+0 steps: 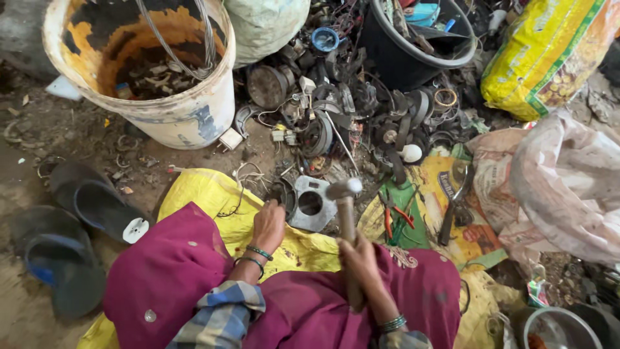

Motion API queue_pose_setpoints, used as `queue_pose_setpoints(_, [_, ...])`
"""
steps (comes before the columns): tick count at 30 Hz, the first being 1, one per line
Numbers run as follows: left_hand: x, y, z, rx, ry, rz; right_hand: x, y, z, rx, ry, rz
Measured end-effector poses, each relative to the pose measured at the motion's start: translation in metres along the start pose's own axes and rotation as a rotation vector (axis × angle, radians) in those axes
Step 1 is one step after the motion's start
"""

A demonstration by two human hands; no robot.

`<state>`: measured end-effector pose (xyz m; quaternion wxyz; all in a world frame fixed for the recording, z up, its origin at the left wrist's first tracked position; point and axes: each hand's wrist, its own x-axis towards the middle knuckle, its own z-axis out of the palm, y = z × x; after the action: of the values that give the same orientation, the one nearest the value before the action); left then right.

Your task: The person sits on the ground in a scrap yard and dismantles metal parts. They hold a metal component on a hexagonal stone anvil, grip and bend pieces with orange-handled pliers, then strike the parts with a hammer, working through pieces one at a time.

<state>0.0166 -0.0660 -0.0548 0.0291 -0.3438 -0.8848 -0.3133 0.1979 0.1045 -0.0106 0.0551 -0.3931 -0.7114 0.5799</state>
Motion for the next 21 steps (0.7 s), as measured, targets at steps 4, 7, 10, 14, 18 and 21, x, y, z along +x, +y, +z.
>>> queue_pose_setpoints(4, [-0.001,-0.005,0.003,0.070,-0.030,0.024,0.017,-0.016,-0.029,0.063,0.145,0.034])
queue_pose_setpoints(7, [0.000,-0.007,0.004,0.054,-0.180,-0.043,0.033,-0.022,-0.056,0.297,0.191,-0.010])
queue_pose_setpoints(10, [0.001,-0.006,0.003,0.065,-0.230,-0.087,0.044,-0.015,-0.080,0.534,0.247,0.064])
queue_pose_setpoints(14, [0.002,-0.003,0.001,0.048,-0.232,-0.155,0.059,0.006,-0.102,0.861,0.327,0.116])
queue_pose_setpoints(18, [0.002,-0.002,-0.004,0.055,-0.187,-0.167,0.073,0.017,-0.114,1.219,0.289,0.125])
queue_pose_setpoints(21, [0.002,-0.002,-0.007,0.051,-0.226,-0.187,0.077,0.017,-0.116,1.467,0.250,0.100])
